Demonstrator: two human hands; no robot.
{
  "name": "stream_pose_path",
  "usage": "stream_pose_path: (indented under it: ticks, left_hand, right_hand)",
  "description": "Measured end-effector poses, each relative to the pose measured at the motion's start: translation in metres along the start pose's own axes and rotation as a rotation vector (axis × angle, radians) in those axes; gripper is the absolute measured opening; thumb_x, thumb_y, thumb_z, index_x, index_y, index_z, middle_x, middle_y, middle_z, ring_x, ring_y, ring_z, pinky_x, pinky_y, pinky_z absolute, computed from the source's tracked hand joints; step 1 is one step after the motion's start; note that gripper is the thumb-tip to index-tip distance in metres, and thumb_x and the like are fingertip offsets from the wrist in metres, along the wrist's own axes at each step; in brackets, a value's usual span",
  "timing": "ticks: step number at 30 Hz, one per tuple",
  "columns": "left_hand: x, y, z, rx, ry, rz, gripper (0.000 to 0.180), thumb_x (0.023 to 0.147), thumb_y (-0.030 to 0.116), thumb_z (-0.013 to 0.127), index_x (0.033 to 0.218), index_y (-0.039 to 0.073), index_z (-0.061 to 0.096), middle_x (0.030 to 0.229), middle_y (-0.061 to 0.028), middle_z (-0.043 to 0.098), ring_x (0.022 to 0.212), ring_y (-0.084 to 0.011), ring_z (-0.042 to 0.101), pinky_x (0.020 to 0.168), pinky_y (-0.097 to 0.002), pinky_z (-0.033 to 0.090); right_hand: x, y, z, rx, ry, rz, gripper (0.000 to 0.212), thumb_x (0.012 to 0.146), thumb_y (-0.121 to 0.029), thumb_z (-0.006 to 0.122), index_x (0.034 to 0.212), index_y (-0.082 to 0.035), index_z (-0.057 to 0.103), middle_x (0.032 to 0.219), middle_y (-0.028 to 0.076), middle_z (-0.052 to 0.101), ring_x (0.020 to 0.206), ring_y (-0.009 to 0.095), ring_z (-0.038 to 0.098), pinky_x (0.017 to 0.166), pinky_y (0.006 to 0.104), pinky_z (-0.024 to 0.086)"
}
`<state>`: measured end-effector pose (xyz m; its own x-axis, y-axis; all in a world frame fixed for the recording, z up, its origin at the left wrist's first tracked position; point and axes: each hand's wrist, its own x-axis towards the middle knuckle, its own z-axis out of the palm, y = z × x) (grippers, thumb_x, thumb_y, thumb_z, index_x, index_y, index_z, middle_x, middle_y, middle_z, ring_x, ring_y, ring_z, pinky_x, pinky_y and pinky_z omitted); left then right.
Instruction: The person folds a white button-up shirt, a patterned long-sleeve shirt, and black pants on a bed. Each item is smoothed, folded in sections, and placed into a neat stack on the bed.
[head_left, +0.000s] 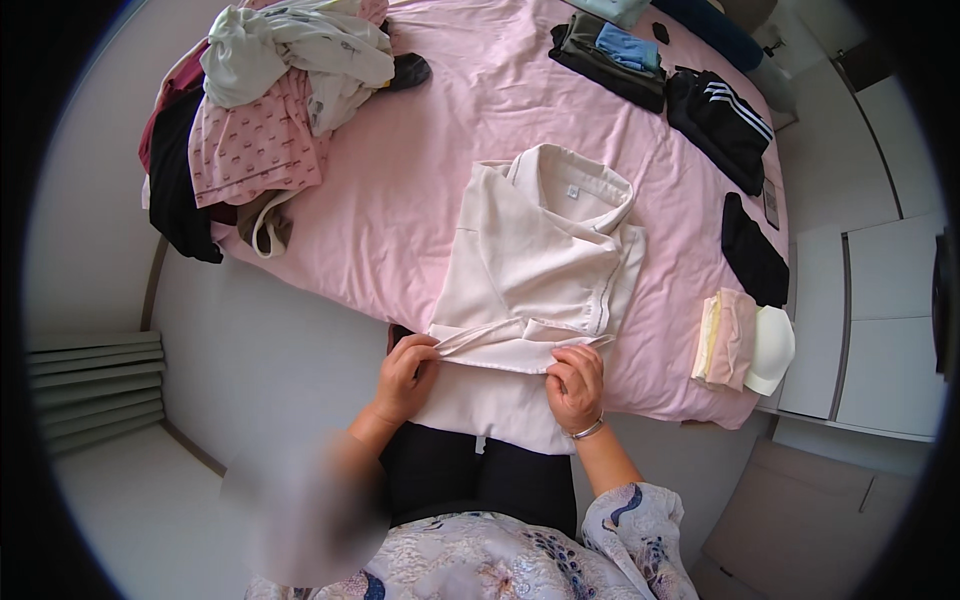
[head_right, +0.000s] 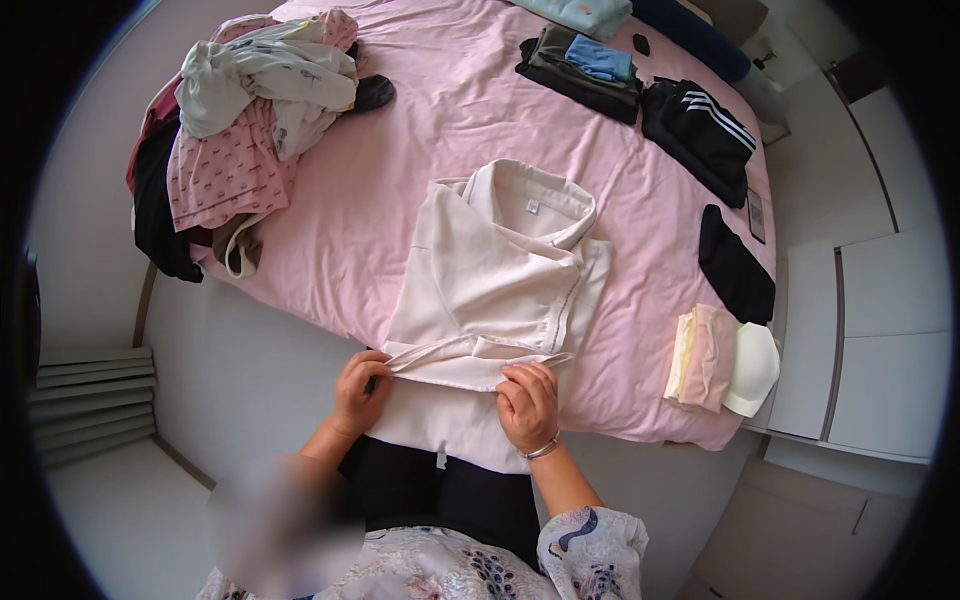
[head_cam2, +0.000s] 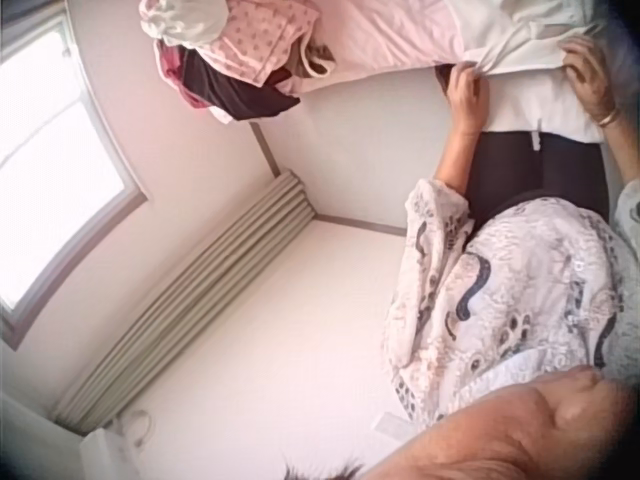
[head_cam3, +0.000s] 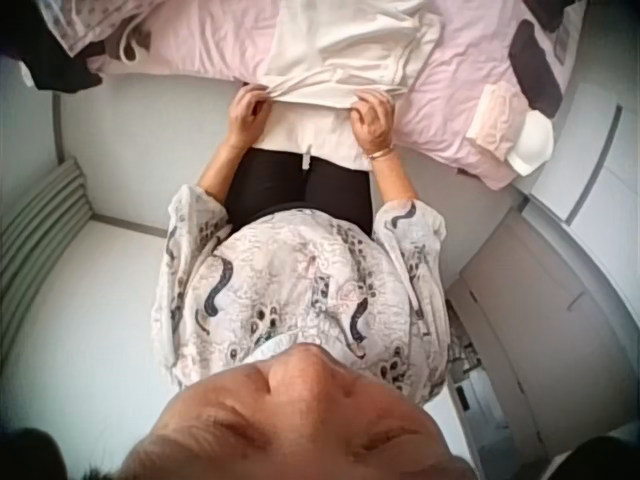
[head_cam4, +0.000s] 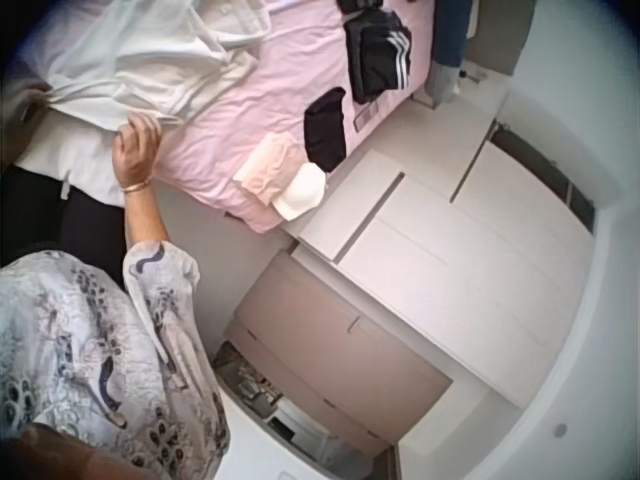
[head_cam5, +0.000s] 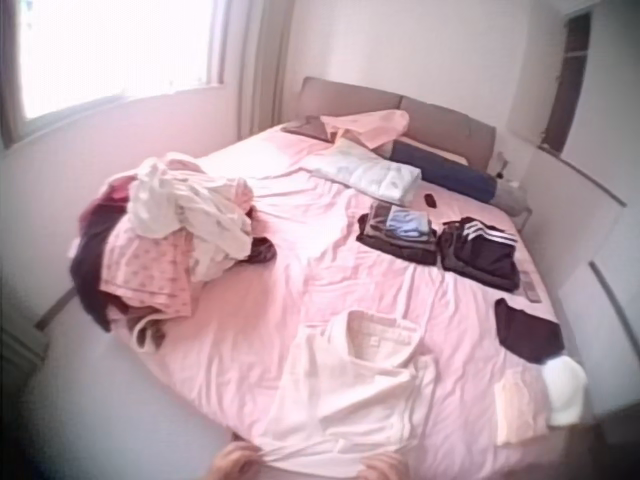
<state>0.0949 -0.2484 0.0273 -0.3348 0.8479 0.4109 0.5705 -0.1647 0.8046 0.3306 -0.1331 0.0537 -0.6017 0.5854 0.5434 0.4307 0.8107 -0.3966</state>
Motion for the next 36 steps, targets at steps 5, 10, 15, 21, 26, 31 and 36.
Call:
stream_pose_path:
  ticks: [5, 10, 15, 21, 26, 31, 36]
  left_hand:
    - [-0.003, -0.002, 0.003, -0.018, 0.016, -0.058, 0.018, 0.067, -0.009, 0.062, 0.077, 0.004, 0.054, 0.088, -0.0115, 0.06, 0.081, -0.0264, 0.059, 0.071, -0.0317, 0.048]
    - [0.0, -0.003, 0.001, 0.008, 0.003, 0.004, 0.021, 0.067, -0.01, 0.062, 0.081, 0.003, 0.053, 0.089, -0.0122, 0.058, 0.078, -0.0274, 0.058, 0.066, -0.0324, 0.048]
    - [-0.002, -0.003, 0.002, -0.015, -0.001, -0.05, 0.018, 0.067, -0.009, 0.062, 0.078, 0.004, 0.054, 0.089, -0.0118, 0.059, 0.081, -0.0269, 0.058, 0.07, -0.0321, 0.048]
    - [-0.004, -0.006, 0.003, -0.017, 0.001, -0.029, 0.019, 0.067, -0.008, 0.062, 0.079, 0.004, 0.054, 0.089, -0.0121, 0.059, 0.08, -0.0275, 0.059, 0.069, -0.0325, 0.048]
    - [0.003, -0.003, -0.001, -0.054, -0.019, -0.029, 0.02, 0.067, -0.008, 0.061, 0.082, 0.003, 0.054, 0.087, -0.0105, 0.06, 0.076, -0.0251, 0.058, 0.065, -0.0311, 0.048]
    - [0.032, -0.003, -0.004, -0.086, -0.025, -0.223, 0.02, 0.07, -0.004, 0.061, 0.089, 0.002, 0.056, 0.084, -0.009, 0.06, 0.071, -0.0198, 0.057, 0.062, -0.0261, 0.044]
    - [0.08, -0.01, 0.007, -0.407, -0.063, -0.533, 0.023, 0.077, 0.004, 0.062, 0.098, 0.001, 0.056, 0.086, -0.0059, 0.06, 0.075, -0.0118, 0.055, 0.066, -0.0233, 0.043]
  right_hand:
    - [0.001, -0.001, 0.0, 0.001, 0.003, 0.004, 0.023, 0.062, 0.006, 0.062, 0.078, -0.008, 0.055, 0.094, 0.006, 0.059, 0.09, 0.023, 0.057, 0.086, 0.0402, 0.044]
    - [-0.002, -0.002, -0.001, -0.001, -0.01, 0.008, 0.024, 0.06, 0.006, 0.061, 0.079, -0.008, 0.053, 0.103, 0.012, 0.057, 0.095, 0.029, 0.055, 0.087, 0.041, 0.043]
    - [-0.005, -0.001, -0.001, -0.008, -0.029, 0.003, 0.023, 0.06, 0.006, 0.059, 0.078, -0.007, 0.051, 0.113, 0.015, 0.054, 0.101, 0.032, 0.052, 0.088, 0.0416, 0.041]
    - [-0.002, -0.003, -0.002, 0.0, -0.027, -0.007, 0.016, 0.063, 0.003, 0.055, 0.075, -0.007, 0.05, 0.114, 0.015, 0.055, 0.105, 0.032, 0.052, 0.091, 0.0423, 0.039]
    - [0.005, -0.004, -0.006, 0.043, -0.051, -0.013, 0.016, 0.066, 0.0, 0.053, 0.079, -0.007, 0.049, 0.112, 0.015, 0.056, 0.104, 0.033, 0.052, 0.093, 0.0445, 0.037]
    - [0.027, 0.007, 0.001, 0.095, -0.007, 0.226, 0.025, 0.072, -0.001, 0.056, 0.096, -0.005, 0.053, 0.106, 0.011, 0.058, 0.1, 0.029, 0.055, 0.091, 0.0398, 0.04]
    - [0.055, 0.015, -0.001, 0.26, 0.136, 0.501, 0.034, 0.077, -0.004, 0.058, 0.109, -0.001, 0.052, 0.105, 0.012, 0.059, 0.099, 0.027, 0.056, 0.087, 0.0335, 0.043]
